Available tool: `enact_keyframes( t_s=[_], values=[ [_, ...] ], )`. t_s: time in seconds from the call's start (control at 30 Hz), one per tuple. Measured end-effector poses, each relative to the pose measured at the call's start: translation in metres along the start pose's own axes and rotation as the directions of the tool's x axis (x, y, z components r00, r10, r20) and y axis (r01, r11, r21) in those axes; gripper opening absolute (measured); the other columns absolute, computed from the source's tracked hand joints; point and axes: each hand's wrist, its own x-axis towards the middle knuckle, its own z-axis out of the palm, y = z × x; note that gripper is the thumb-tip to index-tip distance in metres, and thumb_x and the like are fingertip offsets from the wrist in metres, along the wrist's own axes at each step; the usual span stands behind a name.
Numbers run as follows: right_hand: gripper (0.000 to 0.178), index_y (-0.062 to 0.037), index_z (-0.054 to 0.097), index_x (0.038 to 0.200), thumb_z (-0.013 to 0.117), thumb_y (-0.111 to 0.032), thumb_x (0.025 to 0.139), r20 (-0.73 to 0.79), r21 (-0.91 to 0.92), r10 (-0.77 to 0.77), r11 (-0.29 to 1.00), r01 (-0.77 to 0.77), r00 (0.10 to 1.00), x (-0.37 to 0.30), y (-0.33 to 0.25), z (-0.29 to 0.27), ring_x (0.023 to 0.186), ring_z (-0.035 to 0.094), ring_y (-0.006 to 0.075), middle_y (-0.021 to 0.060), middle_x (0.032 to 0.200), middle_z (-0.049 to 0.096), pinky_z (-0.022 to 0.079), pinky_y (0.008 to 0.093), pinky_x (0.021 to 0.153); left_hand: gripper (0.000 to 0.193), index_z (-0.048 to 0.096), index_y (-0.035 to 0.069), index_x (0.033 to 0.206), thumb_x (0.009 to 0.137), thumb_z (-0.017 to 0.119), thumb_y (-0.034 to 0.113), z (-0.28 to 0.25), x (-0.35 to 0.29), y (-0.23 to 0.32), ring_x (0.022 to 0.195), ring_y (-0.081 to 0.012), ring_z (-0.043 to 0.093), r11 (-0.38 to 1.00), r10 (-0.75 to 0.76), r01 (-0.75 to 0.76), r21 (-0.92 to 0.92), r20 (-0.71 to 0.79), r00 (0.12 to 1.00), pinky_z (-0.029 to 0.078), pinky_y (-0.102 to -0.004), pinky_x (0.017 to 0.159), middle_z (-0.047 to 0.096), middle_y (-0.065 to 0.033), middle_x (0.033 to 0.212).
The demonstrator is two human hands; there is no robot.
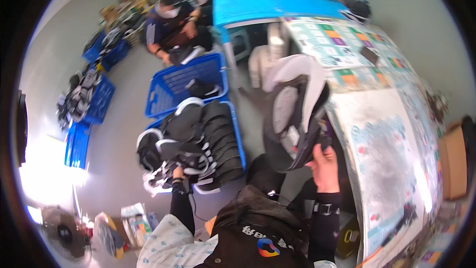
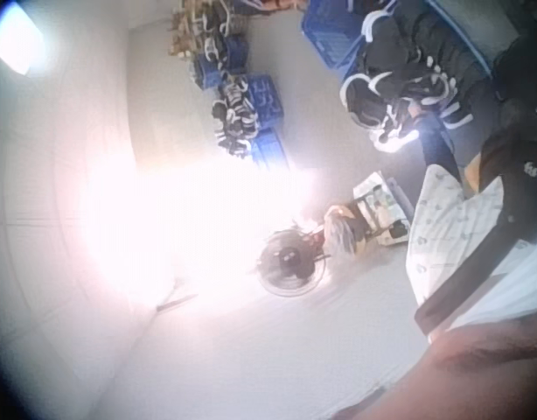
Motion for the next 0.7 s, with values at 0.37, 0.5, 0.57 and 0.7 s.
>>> enact_keyframes(
  t_s=[0.37,0.5,0.57,0.7],
  values=[
    [0.038,0.001,0.061,0.137,0.056,-0.027,0.111,0.221,0.166,0.186,0.96,-0.224,0.957,-0.029,0.014,-0.055,0.111,0.075,0.0372,0.0154,0.123,0.074,0.065,0.0397,0.086,0.038,0.059,-0.004,0.137,0.108,0.058,0.021,-0.303,-0.025,0.248,0.118,-0.0242,0.065,-0.171,-0.397,-0.249,-0.953,-0.165,0.903,0.057,-0.0377,0.089,0.067,-0.0154,0.129],
    [0.041,0.0018,0.059,0.139,0.056,-0.028,0.112,0.363,0.11,0.167,0.969,-0.22,0.917,-0.009,0.033,-0.067,0.112,0.075,0.0361,0.0146,0.124,0.075,0.065,0.0378,0.084,0.043,0.059,-0.001,0.142,0.107,0.064,0.023,-0.414,-0.045,0.361,0.106,-0.0138,0.065,-0.124,0.243,-0.375,-0.919,-0.395,0.886,0.055,-0.0296,0.085,0.071,-0.0108,0.119],
    [0.044,-0.0063,0.056,0.145,0.059,-0.033,0.11,0.159,-0.142,0.209,0.972,-0.187,0.965,-0.012,0.025,-0.052,0.105,0.072,0.0218,0.0048,0.119,0.07,0.062,0.0305,0.078,0.037,0.062,-0.003,0.132,0.102,0.072,0.017,-0.418,-0.028,0.382,0.084,-0.0053,0.06,0.133,0.208,-0.418,-0.899,-0.387,0.898,0.05,-0.0249,0.075,0.071,-0.0037,0.094],
    [0.073,-0.0123,0.029,0.163,0.069,-0.029,0.104,0.015,-0.312,-0.194,0.931,0.189,0.981,-0.031,-0.006,-0.031,0.137,0.05,0.0221,0.0061,0.149,0.046,0.051,0.0354,0.099,0.019,0.063,0.005,0.116,0.107,0.065,0.022,-0.403,-0.008,0.413,0.072,-0.0078,0.061,-0.228,-0.102,-0.253,-0.94,-0.235,0.967,0.056,-0.0241,0.054,0.064,-0.0002,0.09]
  ],
)
